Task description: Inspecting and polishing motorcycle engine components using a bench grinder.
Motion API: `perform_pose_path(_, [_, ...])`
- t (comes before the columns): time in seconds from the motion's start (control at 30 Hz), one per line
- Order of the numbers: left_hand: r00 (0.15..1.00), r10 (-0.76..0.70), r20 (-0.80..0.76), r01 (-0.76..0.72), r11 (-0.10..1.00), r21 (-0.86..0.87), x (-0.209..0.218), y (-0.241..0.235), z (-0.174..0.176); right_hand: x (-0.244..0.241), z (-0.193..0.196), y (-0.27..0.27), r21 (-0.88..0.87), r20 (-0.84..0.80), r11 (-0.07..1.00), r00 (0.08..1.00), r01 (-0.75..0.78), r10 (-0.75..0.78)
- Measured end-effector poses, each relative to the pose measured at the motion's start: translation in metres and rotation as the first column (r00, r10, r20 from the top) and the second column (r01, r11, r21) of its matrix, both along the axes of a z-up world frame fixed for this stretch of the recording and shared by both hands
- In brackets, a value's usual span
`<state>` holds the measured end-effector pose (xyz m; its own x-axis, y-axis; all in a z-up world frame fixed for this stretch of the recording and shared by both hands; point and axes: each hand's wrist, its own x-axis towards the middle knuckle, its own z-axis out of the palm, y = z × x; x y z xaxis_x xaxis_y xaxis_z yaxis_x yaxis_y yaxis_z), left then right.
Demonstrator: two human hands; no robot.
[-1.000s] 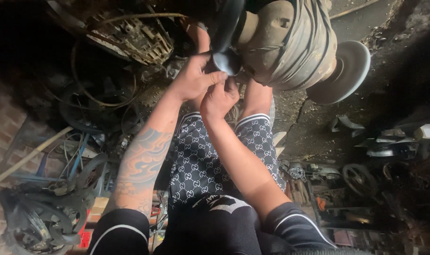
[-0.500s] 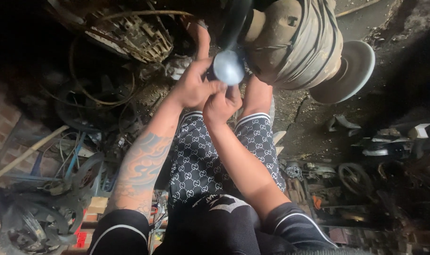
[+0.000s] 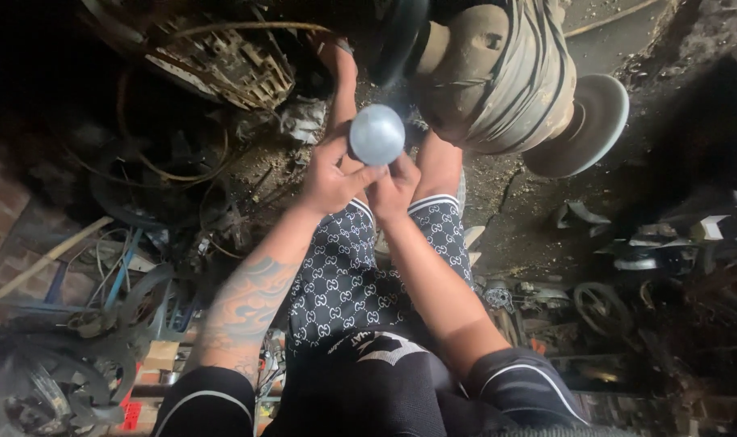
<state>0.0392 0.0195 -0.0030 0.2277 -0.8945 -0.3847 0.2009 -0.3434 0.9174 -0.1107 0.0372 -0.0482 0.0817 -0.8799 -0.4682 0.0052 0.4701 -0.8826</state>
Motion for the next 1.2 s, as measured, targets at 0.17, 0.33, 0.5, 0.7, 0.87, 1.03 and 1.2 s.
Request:
perform_pose_path(0.17, [0.993,0.12,0.0,-0.119,0.985,0.123,-0.008,-0.041,0.018,0.01,0.006,-0.032,0.218,-0.063,0.969,0.989,-0.119,0.135])
perform_pose_path(0.33, [0.99,0.014,0.143,-0.056,0.954,0.293,-0.012,-0.043,0.002,0.012,0.0,-0.036,0.276,-0.126,0.961,0.99,-0.019,0.056])
perform_pose_path(0.5, [0.991,-0.015,0.13,-0.022,0.961,0.275,-0.013,-0.039,-0.017,0.022,0.003,-0.036,0.227,-0.099,0.973,0.995,0.049,-0.027])
perform_pose_path(0.7, [0.989,-0.086,0.118,0.038,0.932,0.361,-0.001,-0.043,-0.012,0.037,0.012,-0.038,0.181,-0.045,0.972,0.989,0.149,-0.143])
perform_pose_path(0.87, [0.997,-0.03,0.065,0.019,0.988,0.153,0.011,-0.045,0.004,0.042,0.02,-0.039,0.129,-0.011,0.959,0.967,0.254,-0.255])
perform_pose_path(1.03, [0.995,-0.01,0.103,0.002,0.997,0.083,0.003,-0.036,-0.019,0.038,0.002,-0.031,0.154,-0.002,0.944,0.956,0.29,-0.294])
perform_pose_path(1.2, [0.968,-0.049,0.246,0.032,0.997,0.071,-0.001,-0.035,-0.012,0.042,0.024,-0.043,0.142,-0.025,0.957,0.967,0.253,-0.252])
